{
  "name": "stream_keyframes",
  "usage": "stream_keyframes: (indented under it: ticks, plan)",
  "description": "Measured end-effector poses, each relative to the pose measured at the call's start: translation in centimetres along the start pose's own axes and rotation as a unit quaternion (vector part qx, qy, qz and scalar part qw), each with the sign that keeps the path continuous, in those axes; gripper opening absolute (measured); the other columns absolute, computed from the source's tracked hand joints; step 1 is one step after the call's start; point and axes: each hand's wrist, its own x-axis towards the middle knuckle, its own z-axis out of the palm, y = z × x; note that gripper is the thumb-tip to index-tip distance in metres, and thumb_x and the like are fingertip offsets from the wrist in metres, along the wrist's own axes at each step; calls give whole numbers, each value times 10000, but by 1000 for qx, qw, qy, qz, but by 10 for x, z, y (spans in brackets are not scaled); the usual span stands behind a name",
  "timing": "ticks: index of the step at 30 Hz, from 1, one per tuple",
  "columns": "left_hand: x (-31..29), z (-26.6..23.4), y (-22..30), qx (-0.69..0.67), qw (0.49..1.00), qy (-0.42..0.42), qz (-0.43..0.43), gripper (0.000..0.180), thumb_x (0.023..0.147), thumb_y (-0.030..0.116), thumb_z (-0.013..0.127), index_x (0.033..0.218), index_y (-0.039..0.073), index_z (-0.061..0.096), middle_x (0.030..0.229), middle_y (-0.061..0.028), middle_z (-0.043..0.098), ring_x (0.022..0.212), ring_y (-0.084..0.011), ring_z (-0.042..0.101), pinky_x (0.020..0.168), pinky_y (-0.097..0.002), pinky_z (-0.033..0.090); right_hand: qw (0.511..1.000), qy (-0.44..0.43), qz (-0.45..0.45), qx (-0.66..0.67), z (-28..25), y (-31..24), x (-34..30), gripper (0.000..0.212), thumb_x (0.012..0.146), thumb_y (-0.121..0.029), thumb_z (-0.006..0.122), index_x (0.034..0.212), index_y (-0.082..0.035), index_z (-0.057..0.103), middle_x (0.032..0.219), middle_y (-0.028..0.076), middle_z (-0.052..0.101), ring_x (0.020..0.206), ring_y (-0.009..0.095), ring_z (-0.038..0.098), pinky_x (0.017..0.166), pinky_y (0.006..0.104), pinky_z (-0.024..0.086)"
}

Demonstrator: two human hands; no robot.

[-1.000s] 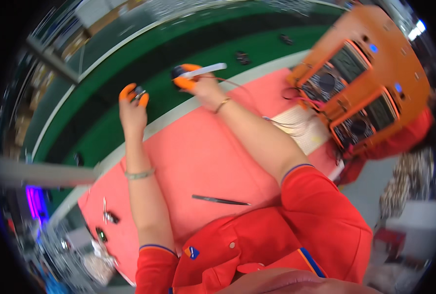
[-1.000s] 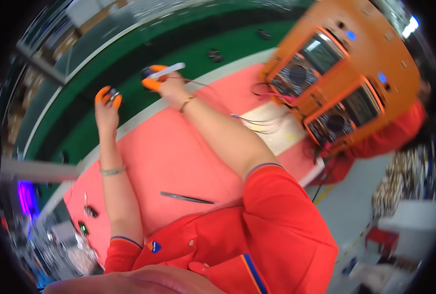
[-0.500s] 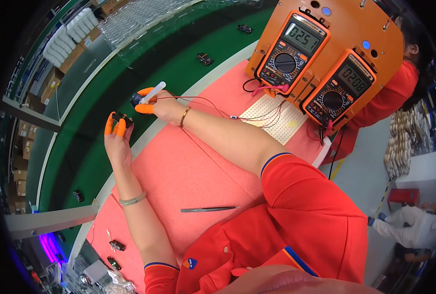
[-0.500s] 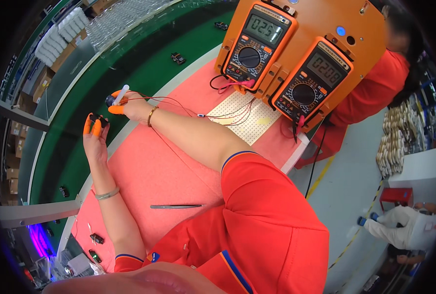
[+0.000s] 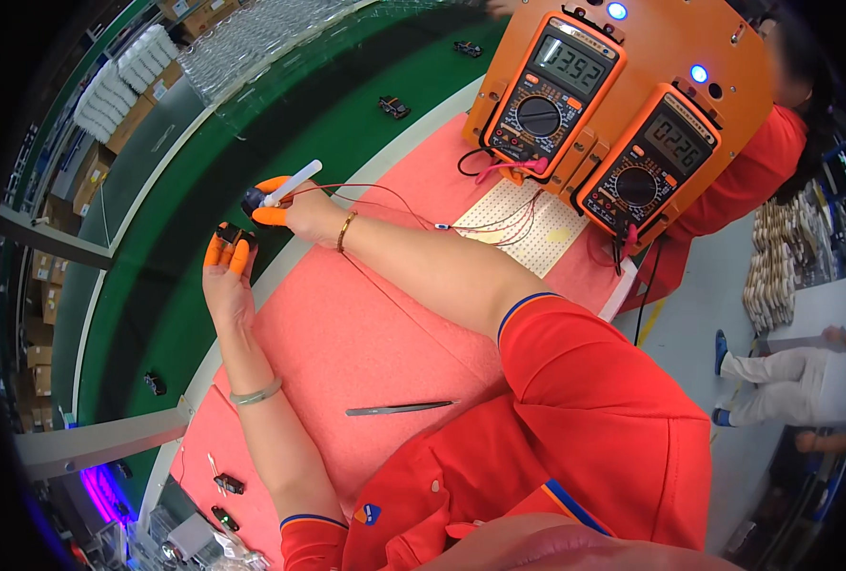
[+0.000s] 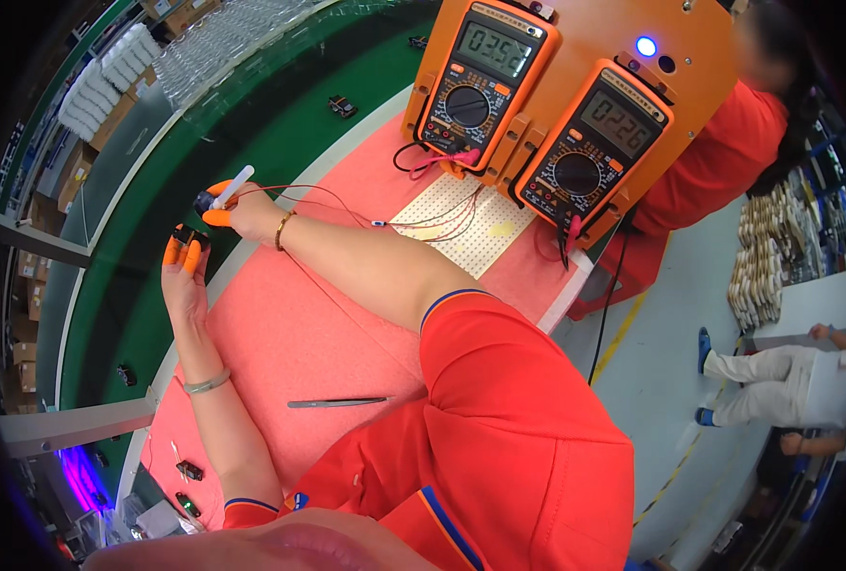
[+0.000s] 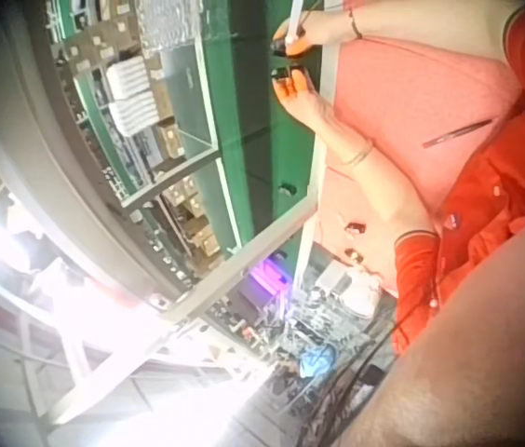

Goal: Testing the voltage or resistance of small electronic components using multimeters at a factory workstation.

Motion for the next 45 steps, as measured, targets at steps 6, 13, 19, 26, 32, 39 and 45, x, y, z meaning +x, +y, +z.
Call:
stream_keyframes:
  ticks: [6, 13, 19, 26, 32, 39, 45]
  plan:
    - [0, -7, 2, 12, 999, 34, -31, 327, 796, -12, 493, 1113, -23, 413, 989, -106, 514, 840, -154, 536, 741, -239, 466, 1000, 8, 3, 3, 2, 2, 0, 339, 682, -13, 627, 1003, 3, 521, 849, 53, 564, 766, 97, 533, 678, 213, 435]
    - [1, -8, 1, -16, 1000, 2, -20, 280, 795, 7, 510, 1068, -29, 462, 978, -93, 521, 838, -151, 532, 752, -237, 454, 999, 37, 0, -21, 1, 4, 2, 313, 694, -25, 618, 992, 1, 526, 839, 53, 563, 755, 98, 532, 672, 215, 435]
    - [-4, 3, 2, -4, 1000, -24, -20, 271, 797, 20, 513, 1059, -37, 475, 982, -94, 523, 867, -155, 524, 794, -244, 431, 997, 1, -35, -66, -2, 10, 2, 281, 702, -72, 614, 954, 3, 516, 830, 65, 557, 772, 120, 527, 678, 235, 432]
    - [6, -3, -2, -41, 998, -43, -26, 307, 788, 51, 527, 1072, -54, 473, 984, -98, 521, 888, -159, 516, 804, -262, 426, 994, -31, -34, -98, -2, 11, 10, 208, 777, -129, 550, 951, -17, 533, 807, 56, 566, 721, 111, 548, 625, 236, 471]
    - [-1, -11, 8, -32, 999, 14, -29, 317, 792, 76, 536, 1073, -51, 463, 964, -83, 521, 855, -139, 516, 790, -267, 442, 995, -4, -19, -97, 16, 6, -1, 271, 830, -143, 492, 1049, 16, 477, 904, 74, 547, 805, 122, 541, 700, 254, 472]
    - [0, -17, 4, -46, 998, 19, -43, 336, 783, 100, 560, 1078, -39, 476, 966, -66, 535, 854, -115, 510, 742, -224, 440, 998, -41, -8, -54, 13, -1, -6, 276, 850, -132, 453, 1086, 11, 444, 949, 87, 542, 846, 144, 542, 724, 267, 475]
    - [-1, -7, 4, 76, 997, 13, -30, 311, 805, 77, 519, 1088, -38, 459, 996, -86, 518, 895, -140, 513, 800, -269, 449, 998, -30, 11, -62, 12, 6, -6, 247, 838, -106, 470, 1059, 5, 459, 946, 82, 540, 883, 142, 528, 749, 272, 471]
